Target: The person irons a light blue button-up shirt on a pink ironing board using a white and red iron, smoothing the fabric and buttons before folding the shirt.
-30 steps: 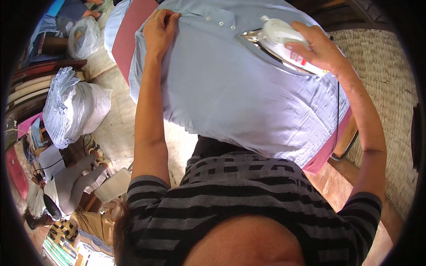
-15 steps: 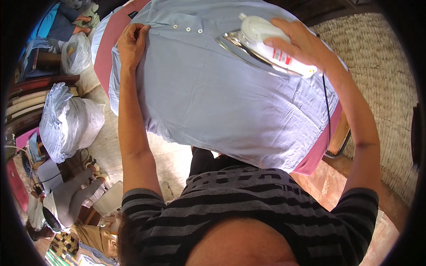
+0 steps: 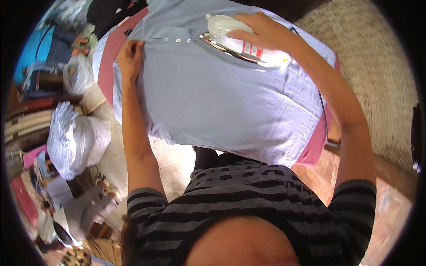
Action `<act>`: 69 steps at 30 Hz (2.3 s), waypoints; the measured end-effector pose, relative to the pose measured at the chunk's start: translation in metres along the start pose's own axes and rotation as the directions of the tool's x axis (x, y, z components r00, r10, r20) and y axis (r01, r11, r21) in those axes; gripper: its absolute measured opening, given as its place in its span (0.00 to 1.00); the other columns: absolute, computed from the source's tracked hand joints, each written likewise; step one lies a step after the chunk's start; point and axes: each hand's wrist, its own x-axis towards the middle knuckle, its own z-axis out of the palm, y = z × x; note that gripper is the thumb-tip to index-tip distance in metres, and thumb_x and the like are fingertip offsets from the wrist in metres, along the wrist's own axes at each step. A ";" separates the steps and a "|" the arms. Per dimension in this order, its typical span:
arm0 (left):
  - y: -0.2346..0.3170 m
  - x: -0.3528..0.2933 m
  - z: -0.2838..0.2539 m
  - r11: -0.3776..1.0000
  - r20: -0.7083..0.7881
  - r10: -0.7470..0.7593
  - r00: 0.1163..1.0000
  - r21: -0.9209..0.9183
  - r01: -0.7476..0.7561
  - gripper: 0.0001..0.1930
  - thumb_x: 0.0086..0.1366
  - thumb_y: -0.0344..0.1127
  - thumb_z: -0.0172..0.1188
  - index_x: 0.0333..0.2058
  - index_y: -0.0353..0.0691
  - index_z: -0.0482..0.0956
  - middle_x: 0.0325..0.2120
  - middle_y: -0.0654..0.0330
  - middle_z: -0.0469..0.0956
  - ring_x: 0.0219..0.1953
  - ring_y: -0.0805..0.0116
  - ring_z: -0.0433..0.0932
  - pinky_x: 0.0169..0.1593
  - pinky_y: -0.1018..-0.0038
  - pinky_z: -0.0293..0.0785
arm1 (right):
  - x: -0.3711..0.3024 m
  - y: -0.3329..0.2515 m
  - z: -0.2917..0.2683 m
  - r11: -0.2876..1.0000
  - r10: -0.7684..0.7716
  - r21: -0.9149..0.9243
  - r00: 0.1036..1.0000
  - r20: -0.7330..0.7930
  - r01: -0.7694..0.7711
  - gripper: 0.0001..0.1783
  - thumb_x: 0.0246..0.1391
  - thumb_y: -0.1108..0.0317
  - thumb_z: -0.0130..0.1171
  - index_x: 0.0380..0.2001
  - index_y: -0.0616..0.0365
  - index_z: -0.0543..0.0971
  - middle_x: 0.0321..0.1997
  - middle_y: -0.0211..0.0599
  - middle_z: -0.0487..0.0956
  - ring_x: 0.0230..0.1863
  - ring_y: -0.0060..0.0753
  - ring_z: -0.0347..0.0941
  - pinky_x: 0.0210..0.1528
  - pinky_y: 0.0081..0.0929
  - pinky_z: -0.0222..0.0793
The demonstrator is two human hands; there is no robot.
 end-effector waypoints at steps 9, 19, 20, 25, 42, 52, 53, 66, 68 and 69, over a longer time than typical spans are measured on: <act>0.004 -0.002 0.006 0.999 0.020 0.008 1.000 -0.042 -0.008 0.11 0.64 0.37 0.66 0.30 0.34 0.79 0.24 0.57 0.75 0.27 0.66 0.74 0.35 0.71 0.70 | -0.054 0.034 -0.014 0.990 0.141 0.015 0.990 -0.021 -0.140 0.28 0.61 0.43 0.56 0.44 0.61 0.77 0.39 0.51 0.81 0.38 0.48 0.78 0.42 0.39 0.72; -0.013 0.006 -0.002 0.999 0.092 -0.031 0.995 0.010 0.030 0.11 0.62 0.39 0.66 0.35 0.37 0.80 0.30 0.55 0.78 0.33 0.61 0.77 0.38 0.65 0.72 | -0.164 0.000 -0.001 0.810 0.586 0.135 0.778 -0.229 -0.571 0.30 0.61 0.43 0.56 0.47 0.63 0.78 0.36 0.51 0.82 0.35 0.42 0.80 0.41 0.39 0.74; -0.005 0.007 0.002 0.983 0.046 0.018 0.999 0.182 -0.026 0.11 0.62 0.39 0.66 0.38 0.39 0.80 0.33 0.56 0.78 0.37 0.60 0.77 0.40 0.62 0.71 | -0.172 -0.006 -0.005 0.755 0.654 0.165 0.711 -0.257 -0.635 0.30 0.61 0.44 0.56 0.47 0.63 0.78 0.36 0.50 0.82 0.34 0.40 0.80 0.40 0.38 0.74; 0.103 -0.015 0.041 0.949 0.017 0.315 0.949 -0.004 -0.315 0.17 0.60 0.41 0.65 0.47 0.46 0.78 0.47 0.57 0.77 0.51 0.54 0.73 0.52 0.52 0.65 | -0.199 -0.042 -0.012 0.549 0.833 0.493 0.494 -0.250 -0.675 0.21 0.65 0.50 0.53 0.30 0.59 0.74 0.17 0.28 0.69 0.16 0.18 0.63 0.18 0.24 0.59; 0.186 -0.066 0.123 0.871 0.275 0.486 0.830 -0.225 -0.436 0.19 0.51 0.31 0.65 0.45 0.48 0.81 0.51 0.65 0.71 0.54 0.60 0.69 0.51 0.56 0.62 | -0.155 0.012 0.013 0.900 0.376 -0.042 0.822 -0.428 -0.434 0.25 0.59 0.48 0.62 0.39 0.65 0.77 0.24 0.58 0.80 0.27 0.59 0.79 0.32 0.46 0.74; 0.190 -0.077 0.120 0.920 0.240 0.391 0.888 -0.069 -0.386 0.20 0.51 0.31 0.62 0.46 0.44 0.80 0.53 0.64 0.71 0.54 0.59 0.69 0.51 0.56 0.61 | -0.160 0.009 0.007 0.897 0.443 0.089 0.877 -0.187 -0.434 0.25 0.62 0.47 0.59 0.46 0.60 0.76 0.22 0.45 0.80 0.24 0.39 0.80 0.31 0.36 0.74; 0.190 -0.077 0.117 0.925 0.220 0.380 0.898 -0.062 -0.376 0.20 0.51 0.32 0.62 0.47 0.43 0.80 0.53 0.64 0.71 0.55 0.59 0.69 0.52 0.55 0.61 | -0.150 0.000 0.007 0.873 0.487 0.104 0.854 -0.184 -0.476 0.25 0.62 0.47 0.59 0.46 0.60 0.77 0.22 0.45 0.80 0.25 0.40 0.80 0.31 0.36 0.74; 0.187 -0.086 0.116 0.929 0.235 0.249 0.939 0.216 -0.301 0.26 0.66 0.45 0.53 0.59 0.41 0.71 0.66 0.52 0.63 0.68 0.39 0.56 0.65 0.42 0.50 | -0.146 0.016 0.003 0.897 0.429 0.164 0.898 -0.096 -0.410 0.27 0.63 0.45 0.57 0.44 0.62 0.78 0.25 0.46 0.80 0.26 0.37 0.77 0.32 0.35 0.72; 0.183 -0.086 0.119 0.935 0.232 0.224 0.947 0.225 -0.276 0.25 0.69 0.47 0.49 0.61 0.42 0.70 0.67 0.53 0.61 0.69 0.42 0.56 0.66 0.41 0.48 | -0.140 0.011 0.000 0.888 0.445 0.159 0.892 -0.073 -0.430 0.27 0.63 0.45 0.57 0.44 0.62 0.78 0.25 0.46 0.80 0.26 0.36 0.77 0.32 0.34 0.72; 0.181 -0.085 0.119 0.937 0.230 0.210 0.950 0.229 -0.263 0.25 0.71 0.48 0.46 0.62 0.43 0.70 0.67 0.53 0.61 0.69 0.43 0.56 0.66 0.41 0.48 | -0.140 0.010 -0.002 0.894 0.436 0.147 0.898 -0.061 -0.424 0.27 0.63 0.45 0.57 0.44 0.62 0.78 0.25 0.46 0.80 0.26 0.36 0.77 0.32 0.34 0.72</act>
